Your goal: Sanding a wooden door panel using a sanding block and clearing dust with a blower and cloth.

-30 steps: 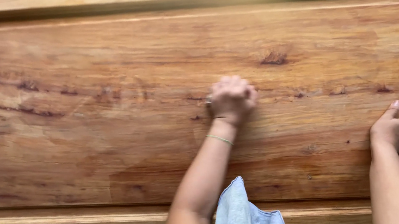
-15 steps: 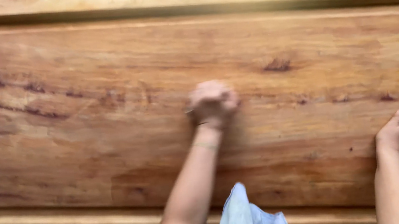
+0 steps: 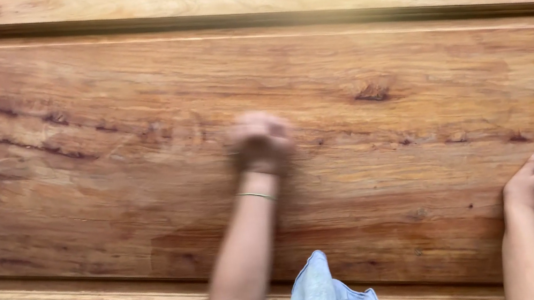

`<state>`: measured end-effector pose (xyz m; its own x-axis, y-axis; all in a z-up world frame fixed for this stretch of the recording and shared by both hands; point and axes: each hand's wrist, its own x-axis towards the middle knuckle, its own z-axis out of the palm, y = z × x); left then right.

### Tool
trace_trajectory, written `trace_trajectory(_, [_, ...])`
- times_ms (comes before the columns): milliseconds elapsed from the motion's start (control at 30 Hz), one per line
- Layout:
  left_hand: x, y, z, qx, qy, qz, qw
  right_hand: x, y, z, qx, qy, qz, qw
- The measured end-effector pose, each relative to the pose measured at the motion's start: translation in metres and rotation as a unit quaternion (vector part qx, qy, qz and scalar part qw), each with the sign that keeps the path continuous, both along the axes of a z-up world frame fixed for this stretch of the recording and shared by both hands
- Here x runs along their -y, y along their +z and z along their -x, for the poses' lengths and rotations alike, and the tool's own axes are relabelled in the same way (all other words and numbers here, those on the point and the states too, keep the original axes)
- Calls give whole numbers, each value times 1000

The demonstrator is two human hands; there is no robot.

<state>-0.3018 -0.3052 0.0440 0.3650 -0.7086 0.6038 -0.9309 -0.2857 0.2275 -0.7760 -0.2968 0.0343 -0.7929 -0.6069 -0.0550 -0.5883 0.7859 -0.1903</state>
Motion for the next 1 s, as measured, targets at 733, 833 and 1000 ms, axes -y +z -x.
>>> trace_trajectory(733, [33, 27, 89, -57, -249, 28, 966, 0, -6, 7, 1, 25, 35, 999])
trace_trajectory(833, [38, 5, -13, 2, -235, 17, 972, -3, -3, 4, 15, 9, 21, 1000])
trace_trajectory(1000, [26, -20, -139, 20, -21, -26, 999, -8, -9, 6, -5, 26, 28, 999])
